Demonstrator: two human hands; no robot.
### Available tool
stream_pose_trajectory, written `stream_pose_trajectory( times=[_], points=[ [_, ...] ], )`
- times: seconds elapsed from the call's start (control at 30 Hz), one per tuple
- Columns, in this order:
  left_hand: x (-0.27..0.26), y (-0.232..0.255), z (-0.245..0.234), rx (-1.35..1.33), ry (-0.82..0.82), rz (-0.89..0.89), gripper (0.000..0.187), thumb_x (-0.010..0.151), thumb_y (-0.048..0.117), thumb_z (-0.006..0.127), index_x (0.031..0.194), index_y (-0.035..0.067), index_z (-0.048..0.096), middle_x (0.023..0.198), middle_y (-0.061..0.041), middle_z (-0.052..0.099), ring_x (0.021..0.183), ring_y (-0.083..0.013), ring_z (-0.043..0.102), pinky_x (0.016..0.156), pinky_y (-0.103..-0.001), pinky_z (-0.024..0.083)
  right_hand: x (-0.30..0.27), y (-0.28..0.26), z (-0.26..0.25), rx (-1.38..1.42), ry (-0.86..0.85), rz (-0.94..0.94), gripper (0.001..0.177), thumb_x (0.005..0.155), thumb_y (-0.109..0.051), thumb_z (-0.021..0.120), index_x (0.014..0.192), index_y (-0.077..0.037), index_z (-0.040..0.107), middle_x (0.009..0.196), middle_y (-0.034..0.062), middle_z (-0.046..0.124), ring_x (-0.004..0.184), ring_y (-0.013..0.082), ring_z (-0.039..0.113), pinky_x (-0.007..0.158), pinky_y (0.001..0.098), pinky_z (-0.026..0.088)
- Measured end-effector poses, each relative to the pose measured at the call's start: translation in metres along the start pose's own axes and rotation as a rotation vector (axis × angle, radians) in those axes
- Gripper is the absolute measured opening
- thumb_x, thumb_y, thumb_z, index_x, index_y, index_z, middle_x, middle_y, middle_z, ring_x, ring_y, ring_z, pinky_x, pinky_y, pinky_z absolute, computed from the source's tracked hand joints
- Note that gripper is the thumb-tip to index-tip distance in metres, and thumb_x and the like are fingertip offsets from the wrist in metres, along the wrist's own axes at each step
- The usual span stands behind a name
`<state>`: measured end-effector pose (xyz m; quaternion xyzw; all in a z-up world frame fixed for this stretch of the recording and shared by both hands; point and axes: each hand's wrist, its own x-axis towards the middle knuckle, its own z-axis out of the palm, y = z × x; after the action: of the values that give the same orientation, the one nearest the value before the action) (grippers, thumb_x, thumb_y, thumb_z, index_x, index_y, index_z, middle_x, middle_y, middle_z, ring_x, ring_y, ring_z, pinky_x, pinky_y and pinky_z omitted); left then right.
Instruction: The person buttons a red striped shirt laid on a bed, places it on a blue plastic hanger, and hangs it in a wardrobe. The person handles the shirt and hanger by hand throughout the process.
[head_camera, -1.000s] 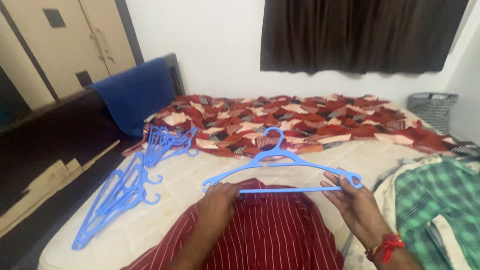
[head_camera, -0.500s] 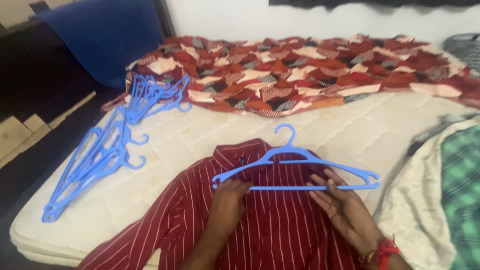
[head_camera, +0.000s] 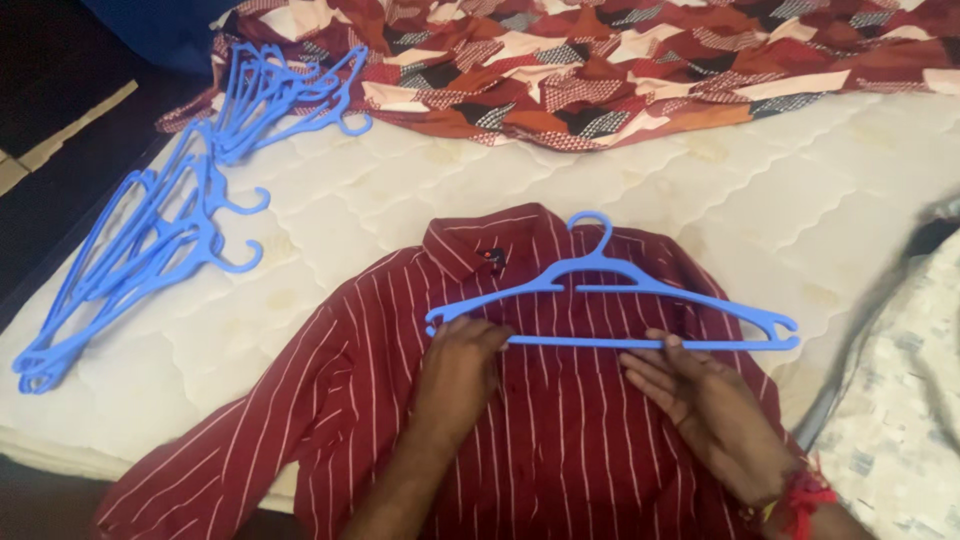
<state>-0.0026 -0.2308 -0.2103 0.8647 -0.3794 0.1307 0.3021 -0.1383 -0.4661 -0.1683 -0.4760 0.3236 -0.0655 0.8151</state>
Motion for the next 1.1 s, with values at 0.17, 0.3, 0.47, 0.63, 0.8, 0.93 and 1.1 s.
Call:
stream_pose_trajectory(
  times=[0.17,0.3,0.47,0.63,0.8,0.93,1.1],
  points=[
    [0.004,0.004,0.004,-0.034,0.017,-0.05,0.039,0.079,-0.014,0.064,0.106,0.01,0.079,0.1,-0.006,0.076,0.096,-0.0242,0.065,0.092,-0.04,0.051,0.005,-0.001,0.006,-0.028,0.073,0.015,0.052,0.102,-0.024,0.045,0.144,0.006,0.044,0.14,0.0266,0.061,0.13,0.0316,0.062,0.107,0.04,0.044],
    [0.006,0.001,0.004,-0.031,0.007,-0.049,0.04,0.074,-0.014,0.063,0.104,0.007,0.079,0.099,-0.007,0.075,0.097,-0.027,0.064,0.091,-0.042,0.05,0.014,0.01,-0.001,-0.054,0.024,-0.015,0.046,0.103,-0.021,0.045,0.133,0.012,0.051,0.135,0.0263,0.065,0.127,0.0338,0.064,0.106,0.0428,0.046],
    [0.011,-0.006,0.007,-0.036,0.017,-0.034,0.037,0.074,-0.012,0.064,0.103,0.006,0.078,0.097,-0.008,0.073,0.095,-0.0272,0.063,0.09,-0.042,0.05,0.019,0.013,-0.011,-0.331,0.033,-0.068,0.038,0.098,-0.024,0.059,0.122,0.004,0.067,0.118,0.0227,0.075,0.105,0.0332,0.073,0.093,0.0415,0.056],
    [0.015,-0.008,0.002,-0.061,0.02,0.002,0.032,0.076,-0.01,0.066,0.102,0.005,0.078,0.092,-0.008,0.071,0.093,-0.0266,0.062,0.088,-0.042,0.047,0.002,-0.003,-0.012,-1.065,0.292,-0.537,0.03,0.095,-0.032,0.07,0.12,-0.016,0.075,0.105,0.0106,0.077,0.091,0.0225,0.078,0.082,0.035,0.059],
    [0.018,-0.009,-0.008,-0.04,0.103,0.085,0.043,0.067,-0.012,0.067,0.106,0.004,0.078,0.097,-0.008,0.07,0.096,-0.0274,0.061,0.089,-0.042,0.047,0.008,-0.025,-0.022,-1.631,0.471,-1.191,0.06,0.073,-0.032,0.087,0.127,-0.015,0.069,0.122,0.0146,0.069,0.113,0.032,0.065,0.097,0.0441,0.052],
    [0.016,-0.007,-0.011,-0.04,0.132,0.162,0.045,0.067,-0.013,0.066,0.108,0.002,0.077,0.1,-0.008,0.069,0.099,-0.0271,0.061,0.091,-0.042,0.047,0.022,-0.043,-0.035,-1.225,0.127,-0.783,0.096,0.061,-0.035,0.091,0.145,-0.008,0.054,0.131,0.0192,0.067,0.119,0.0299,0.067,0.094,0.0401,0.055],
    [0.017,-0.007,-0.006,0.006,0.173,0.208,0.041,0.079,-0.015,0.067,0.112,0.007,0.077,0.105,-0.005,0.069,0.102,-0.0237,0.062,0.095,-0.041,0.049,0.022,-0.051,-0.039,-1.346,0.083,-0.609,0.092,0.059,-0.039,0.095,0.141,-0.016,0.059,0.119,0.0161,0.073,0.11,0.0273,0.072,0.093,0.0395,0.057]
  ],
)
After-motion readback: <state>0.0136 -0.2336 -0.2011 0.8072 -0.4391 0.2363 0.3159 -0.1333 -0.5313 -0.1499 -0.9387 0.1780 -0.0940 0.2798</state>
